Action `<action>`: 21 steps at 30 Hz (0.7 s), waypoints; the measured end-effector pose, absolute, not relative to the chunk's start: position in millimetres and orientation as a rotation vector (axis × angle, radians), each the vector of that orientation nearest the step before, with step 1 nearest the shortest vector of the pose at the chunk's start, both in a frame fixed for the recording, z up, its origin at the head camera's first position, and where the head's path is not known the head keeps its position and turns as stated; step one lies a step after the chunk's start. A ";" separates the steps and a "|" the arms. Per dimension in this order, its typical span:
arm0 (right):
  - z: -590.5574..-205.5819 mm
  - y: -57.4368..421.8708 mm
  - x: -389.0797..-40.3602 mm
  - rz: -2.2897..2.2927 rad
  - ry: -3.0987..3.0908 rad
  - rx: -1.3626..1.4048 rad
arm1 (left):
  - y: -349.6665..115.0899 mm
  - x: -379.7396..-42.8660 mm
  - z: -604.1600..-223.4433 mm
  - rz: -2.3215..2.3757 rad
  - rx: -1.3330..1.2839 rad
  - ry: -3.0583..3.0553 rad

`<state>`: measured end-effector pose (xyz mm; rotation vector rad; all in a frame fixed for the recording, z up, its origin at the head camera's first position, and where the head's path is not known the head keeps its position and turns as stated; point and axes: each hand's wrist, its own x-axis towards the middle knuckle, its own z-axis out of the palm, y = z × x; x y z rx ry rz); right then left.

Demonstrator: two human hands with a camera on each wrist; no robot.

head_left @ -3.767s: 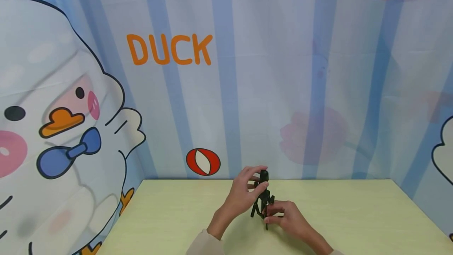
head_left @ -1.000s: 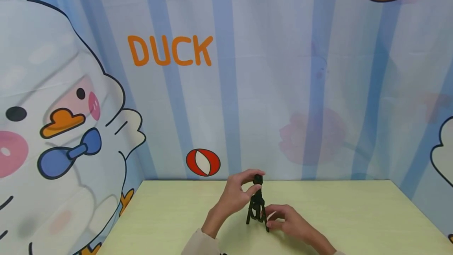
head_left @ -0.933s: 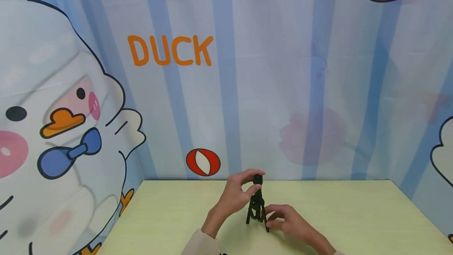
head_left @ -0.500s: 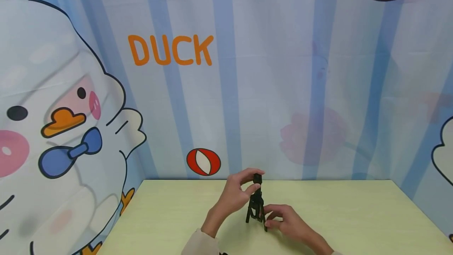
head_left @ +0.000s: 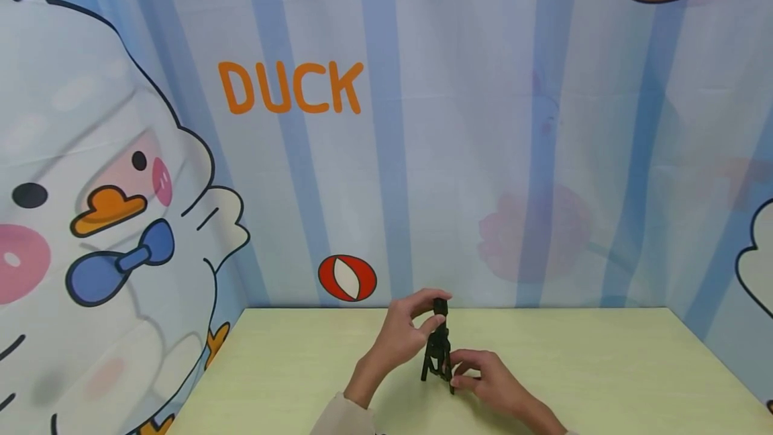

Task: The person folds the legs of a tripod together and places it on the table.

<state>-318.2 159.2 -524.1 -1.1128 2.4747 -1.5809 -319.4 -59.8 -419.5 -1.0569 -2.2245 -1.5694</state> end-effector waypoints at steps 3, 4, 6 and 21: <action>-523.4 158.8 -318.7 -1.577 2.489 -1.105 | -59.1 -320.2 -420.1 -1.570 -1.064 -2.213; -523.1 158.7 -318.9 -1.577 2.493 -1.100 | -58.9 -320.7 -420.5 -1.568 -1.066 -2.210; -522.8 158.5 -319.1 -1.579 2.498 -1.097 | -58.3 -322.1 -421.6 -1.567 -1.071 -2.203; -524.4 159.2 -324.8 -1.582 2.492 -1.118 | -53.0 -328.8 -426.6 -1.591 -1.047 -2.126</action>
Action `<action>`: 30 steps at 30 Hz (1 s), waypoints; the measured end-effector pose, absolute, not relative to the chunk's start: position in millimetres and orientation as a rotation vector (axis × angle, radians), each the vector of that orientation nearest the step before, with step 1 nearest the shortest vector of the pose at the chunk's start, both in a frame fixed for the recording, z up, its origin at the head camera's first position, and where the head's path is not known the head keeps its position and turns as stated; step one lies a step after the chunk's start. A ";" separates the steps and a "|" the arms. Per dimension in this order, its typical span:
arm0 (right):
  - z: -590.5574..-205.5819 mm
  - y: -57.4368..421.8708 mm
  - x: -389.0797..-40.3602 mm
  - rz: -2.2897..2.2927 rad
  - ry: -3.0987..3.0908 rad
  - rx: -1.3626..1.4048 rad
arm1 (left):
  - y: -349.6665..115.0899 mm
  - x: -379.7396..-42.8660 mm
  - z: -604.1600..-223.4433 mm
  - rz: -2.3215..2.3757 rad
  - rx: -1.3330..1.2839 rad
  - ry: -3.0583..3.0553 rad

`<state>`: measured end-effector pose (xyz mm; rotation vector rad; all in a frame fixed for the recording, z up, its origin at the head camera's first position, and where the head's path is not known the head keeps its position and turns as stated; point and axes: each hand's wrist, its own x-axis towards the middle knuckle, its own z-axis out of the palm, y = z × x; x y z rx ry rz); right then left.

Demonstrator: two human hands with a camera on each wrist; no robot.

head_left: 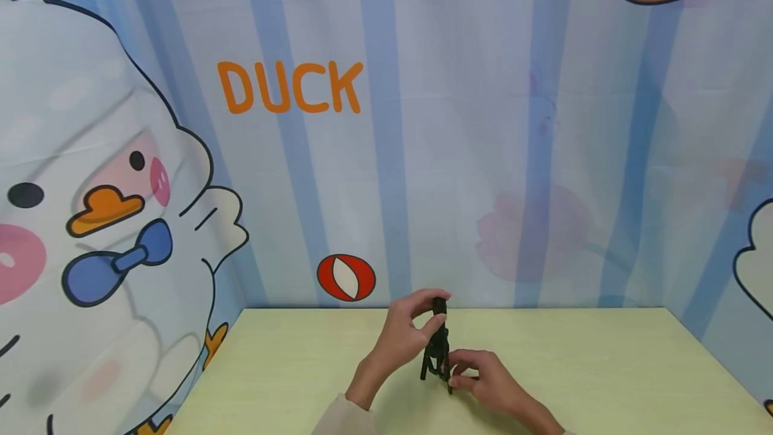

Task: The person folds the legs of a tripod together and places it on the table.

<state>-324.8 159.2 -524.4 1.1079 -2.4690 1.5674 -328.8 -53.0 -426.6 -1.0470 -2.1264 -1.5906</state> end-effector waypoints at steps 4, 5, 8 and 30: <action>-523.4 158.8 -323.9 1.572 -2.484 1.094 | -52.5 -330.6 -428.4 -1.565 -1.032 -2.095; -523.1 158.6 -323.6 1.575 -2.489 1.087 | -52.5 -331.0 -428.9 -1.557 -1.023 -2.094; -521.9 158.3 -322.1 1.604 -2.498 1.060 | -52.6 -330.7 -429.9 -1.535 -0.989 -2.090; -518.3 160.6 -319.1 1.619 -2.496 0.940 | -53.5 -325.3 -427.4 -1.448 -0.973 -2.074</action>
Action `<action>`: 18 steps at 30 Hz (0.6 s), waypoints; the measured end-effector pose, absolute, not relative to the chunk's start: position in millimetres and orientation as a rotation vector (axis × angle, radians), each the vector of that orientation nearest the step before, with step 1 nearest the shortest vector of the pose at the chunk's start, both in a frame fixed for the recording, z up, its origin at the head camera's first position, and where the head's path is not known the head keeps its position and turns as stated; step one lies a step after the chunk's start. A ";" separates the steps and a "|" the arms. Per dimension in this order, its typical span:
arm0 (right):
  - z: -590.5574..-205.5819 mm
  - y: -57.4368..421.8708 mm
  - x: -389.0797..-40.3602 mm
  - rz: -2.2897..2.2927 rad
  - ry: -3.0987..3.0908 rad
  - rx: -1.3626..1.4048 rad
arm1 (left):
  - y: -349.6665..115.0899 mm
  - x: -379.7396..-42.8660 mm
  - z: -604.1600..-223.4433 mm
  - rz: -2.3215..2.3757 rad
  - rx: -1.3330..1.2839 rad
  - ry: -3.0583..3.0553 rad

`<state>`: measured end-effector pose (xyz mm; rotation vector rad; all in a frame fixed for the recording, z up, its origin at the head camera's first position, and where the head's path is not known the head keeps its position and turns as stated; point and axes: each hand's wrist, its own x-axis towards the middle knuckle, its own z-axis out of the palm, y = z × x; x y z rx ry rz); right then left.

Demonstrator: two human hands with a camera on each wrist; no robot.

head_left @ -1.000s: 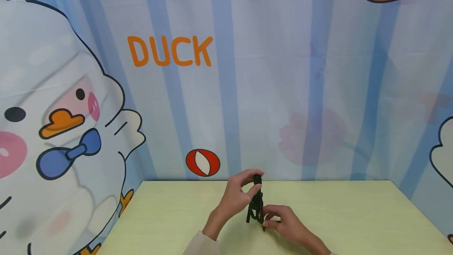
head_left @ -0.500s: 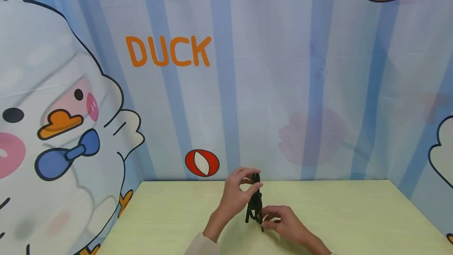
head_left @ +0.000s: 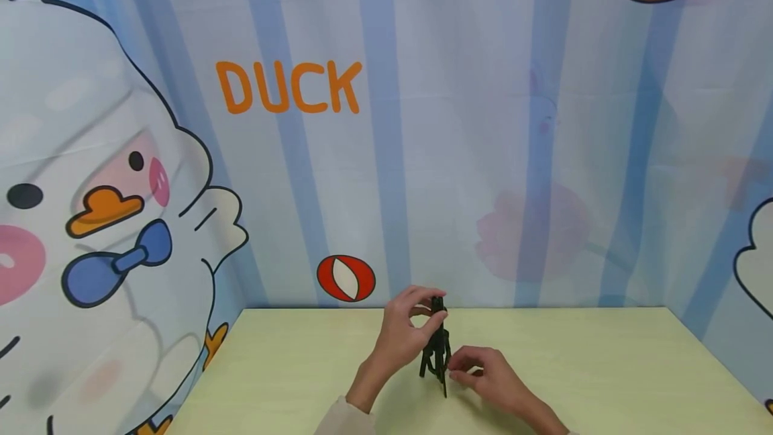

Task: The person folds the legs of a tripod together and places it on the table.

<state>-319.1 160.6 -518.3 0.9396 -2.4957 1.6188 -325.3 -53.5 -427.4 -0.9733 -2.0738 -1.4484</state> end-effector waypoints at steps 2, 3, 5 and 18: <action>-517.4 160.5 -318.5 1.629 -2.475 0.893 | -54.0 -325.1 -427.5 -1.455 -0.976 -2.072; -516.8 160.3 -318.5 1.631 -2.469 0.867 | -54.2 -325.1 -427.5 -1.457 -0.977 -2.071; -516.2 160.0 -318.7 1.625 -2.462 0.815 | -54.8 -325.1 -427.7 -1.461 -0.978 -2.069; -516.4 156.8 -321.7 1.665 -2.421 0.829 | -56.5 -323.8 -427.5 -1.532 -0.998 -2.056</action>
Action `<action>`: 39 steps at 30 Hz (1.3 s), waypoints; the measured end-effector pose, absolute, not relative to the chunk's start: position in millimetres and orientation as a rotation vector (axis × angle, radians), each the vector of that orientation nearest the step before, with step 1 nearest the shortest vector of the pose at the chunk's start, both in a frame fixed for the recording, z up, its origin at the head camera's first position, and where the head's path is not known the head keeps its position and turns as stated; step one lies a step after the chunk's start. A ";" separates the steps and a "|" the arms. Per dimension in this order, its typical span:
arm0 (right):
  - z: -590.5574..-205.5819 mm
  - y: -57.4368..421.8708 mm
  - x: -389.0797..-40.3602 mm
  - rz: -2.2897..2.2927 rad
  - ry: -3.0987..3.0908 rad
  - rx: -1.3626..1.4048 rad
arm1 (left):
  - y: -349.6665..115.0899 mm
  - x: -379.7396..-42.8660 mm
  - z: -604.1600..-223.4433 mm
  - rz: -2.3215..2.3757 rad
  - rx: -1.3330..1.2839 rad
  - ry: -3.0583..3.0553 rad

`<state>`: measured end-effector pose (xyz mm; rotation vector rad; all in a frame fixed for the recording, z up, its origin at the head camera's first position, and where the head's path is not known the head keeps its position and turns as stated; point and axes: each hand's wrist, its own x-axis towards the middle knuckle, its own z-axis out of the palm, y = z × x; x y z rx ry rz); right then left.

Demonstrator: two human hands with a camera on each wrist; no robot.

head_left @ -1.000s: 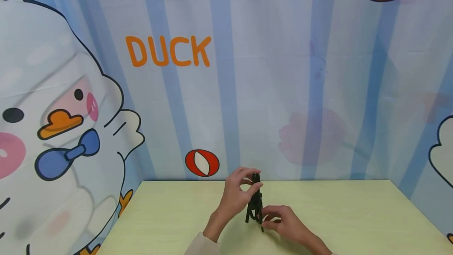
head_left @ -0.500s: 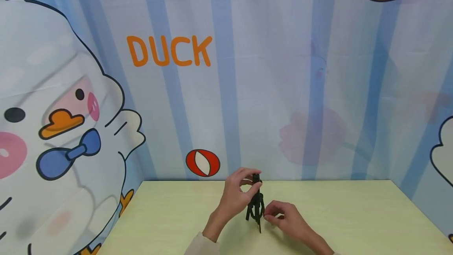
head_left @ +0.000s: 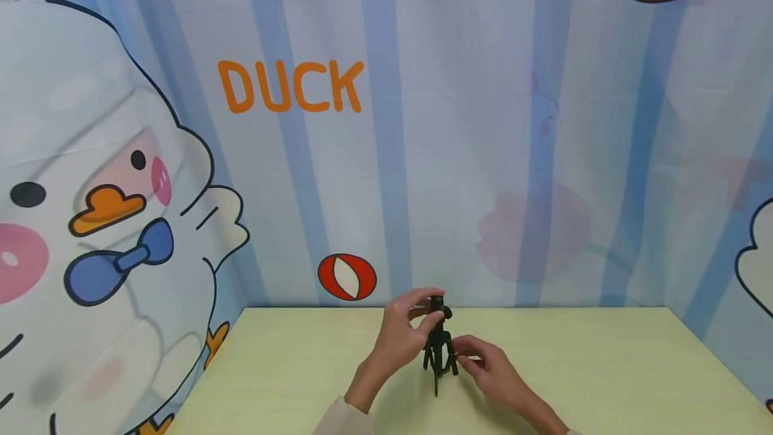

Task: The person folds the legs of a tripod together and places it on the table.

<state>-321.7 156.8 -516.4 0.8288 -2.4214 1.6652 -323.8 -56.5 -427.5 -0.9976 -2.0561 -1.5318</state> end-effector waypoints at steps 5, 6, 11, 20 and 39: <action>-517.9 156.5 -321.0 1.657 -2.431 0.880 | -56.9 -322.2 -427.7 -1.564 -1.004 -2.073; -518.2 156.5 -320.8 1.663 -2.421 0.895 | -57.0 -322.1 -427.8 -1.568 -1.007 -2.076; -519.8 157.1 -320.9 1.728 -2.371 0.987 | -57.8 -321.4 -426.8 -1.574 -1.024 -2.088; -520.6 159.3 -321.7 1.773 -2.340 1.137 | -59.6 -323.3 -428.2 -1.591 -1.019 -2.105; -523.4 158.4 -319.8 1.688 -2.371 1.180 | -59.1 -322.1 -426.8 -1.570 -1.004 -2.133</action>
